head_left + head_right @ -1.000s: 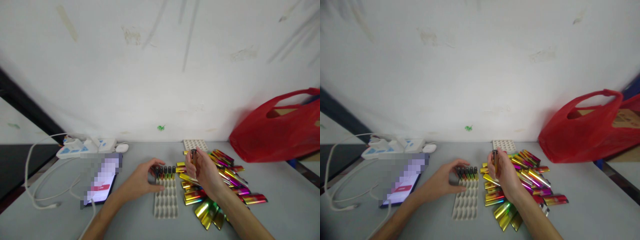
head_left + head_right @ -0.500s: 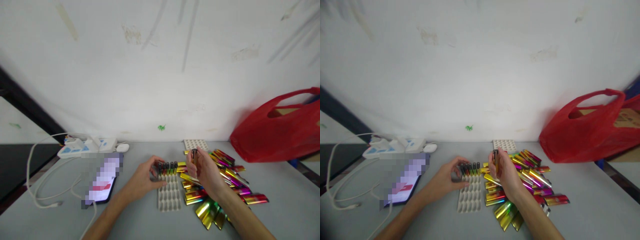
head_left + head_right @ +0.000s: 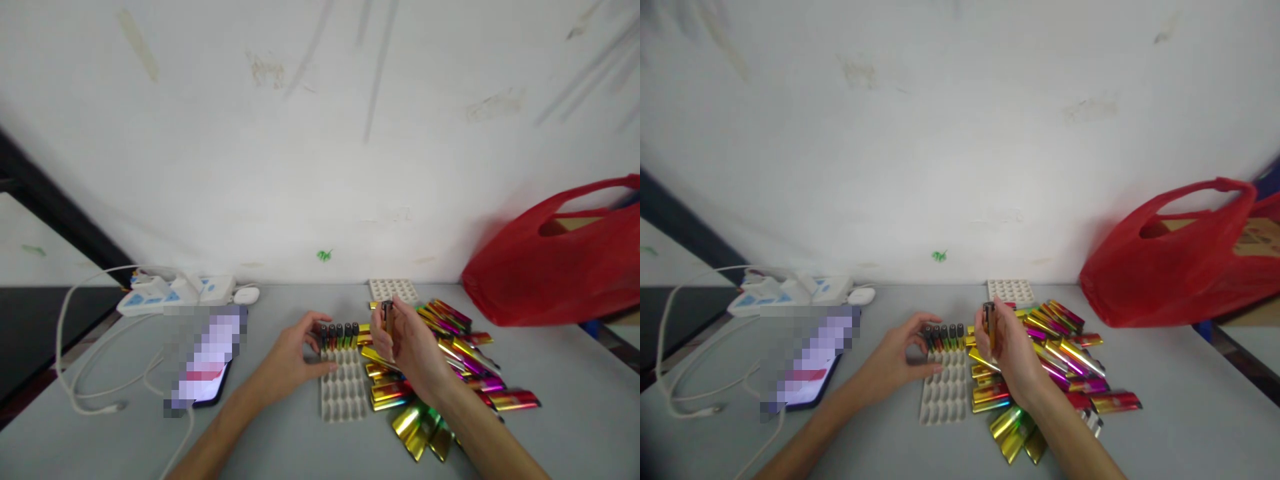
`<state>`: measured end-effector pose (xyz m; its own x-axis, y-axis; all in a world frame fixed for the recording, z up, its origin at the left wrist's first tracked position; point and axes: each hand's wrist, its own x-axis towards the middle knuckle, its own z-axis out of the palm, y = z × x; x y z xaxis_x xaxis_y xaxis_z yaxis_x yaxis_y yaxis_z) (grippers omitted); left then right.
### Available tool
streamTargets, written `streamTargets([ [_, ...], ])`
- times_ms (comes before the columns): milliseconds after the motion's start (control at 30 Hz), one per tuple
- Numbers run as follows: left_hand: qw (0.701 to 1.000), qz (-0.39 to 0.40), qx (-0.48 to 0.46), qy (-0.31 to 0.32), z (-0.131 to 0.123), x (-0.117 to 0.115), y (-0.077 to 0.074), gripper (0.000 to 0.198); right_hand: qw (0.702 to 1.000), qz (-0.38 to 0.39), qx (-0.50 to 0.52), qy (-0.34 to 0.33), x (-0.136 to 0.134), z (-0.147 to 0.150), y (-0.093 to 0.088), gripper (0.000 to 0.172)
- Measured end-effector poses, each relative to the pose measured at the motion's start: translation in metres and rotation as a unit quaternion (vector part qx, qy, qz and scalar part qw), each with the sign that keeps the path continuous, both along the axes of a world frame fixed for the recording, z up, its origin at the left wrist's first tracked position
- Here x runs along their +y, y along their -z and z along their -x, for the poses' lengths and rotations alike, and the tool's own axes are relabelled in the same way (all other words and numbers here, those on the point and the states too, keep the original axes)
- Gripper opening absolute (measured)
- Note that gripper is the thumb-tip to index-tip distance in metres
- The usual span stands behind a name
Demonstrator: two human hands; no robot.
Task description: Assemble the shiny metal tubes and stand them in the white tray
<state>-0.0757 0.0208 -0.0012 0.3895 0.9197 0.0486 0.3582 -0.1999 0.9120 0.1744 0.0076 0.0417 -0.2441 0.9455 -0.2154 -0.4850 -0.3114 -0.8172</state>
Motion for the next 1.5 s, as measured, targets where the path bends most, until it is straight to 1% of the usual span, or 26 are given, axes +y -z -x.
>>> streamTargets([
  [167,1.000,0.000,0.000,-0.001,-0.001,-0.001,-0.001,0.067,0.999,-0.024,-0.006,-0.027,-0.002,0.005,0.002,0.059],
  [267,1.000,-0.003,0.009,-0.003,-0.002,-0.001,-0.002,0.067,0.999,-0.017,0.009,-0.048,-0.001,0.007,0.004,0.061],
  [367,1.000,-0.004,0.020,-0.003,-0.002,-0.001,-0.002,0.068,0.998,0.004,0.001,-0.058,0.000,0.008,0.008,0.063],
  [500,1.000,-0.008,0.019,0.000,-0.001,0.000,0.000,0.069,0.997,0.036,-0.052,-0.039,0.000,0.009,0.014,0.054],
  [600,1.000,-0.009,0.014,0.002,0.000,0.001,0.001,0.068,0.996,0.036,-0.081,-0.022,-0.002,0.009,0.016,0.046],
  [667,1.000,-0.010,0.012,0.000,-0.001,0.001,0.000,0.068,0.996,0.032,-0.085,-0.015,-0.003,0.010,0.016,0.044],
  [733,1.000,-0.009,0.014,-0.003,-0.002,0.001,-0.001,0.068,0.996,0.030,-0.080,-0.016,-0.003,0.010,0.015,0.047],
  [833,1.000,-0.009,0.018,-0.003,-0.002,0.000,-0.003,0.068,0.997,0.028,-0.062,-0.035,-0.002,0.009,0.015,0.055],
  [900,1.000,-0.009,0.019,-0.002,-0.002,0.000,-0.004,0.067,0.997,0.026,-0.053,-0.045,-0.001,0.008,0.015,0.058],
  [967,1.000,-0.008,0.021,-0.004,-0.002,-0.001,-0.004,0.066,0.997,0.023,-0.056,-0.040,-0.002,0.008,0.016,0.056],
  [1133,1.000,-0.006,0.028,-0.004,-0.002,-0.001,-0.003,0.067,0.995,0.014,-0.100,-0.007,-0.006,0.010,0.014,0.048],
  [1233,1.000,-0.003,0.024,-0.001,-0.002,0.000,-0.002,0.067,0.994,0.016,-0.111,0.005,-0.007,0.012,0.013,0.049],
  [1367,1.000,-0.007,0.026,-0.004,-0.001,0.000,-0.002,0.065,0.995,0.013,-0.101,-0.014,-0.006,0.013,0.012,0.057],
  [1500,1.000,-0.003,0.028,-0.007,-0.001,0.000,-0.001,0.067,0.995,0.012,-0.092,-0.041,-0.006,0.013,0.010,0.058],
])
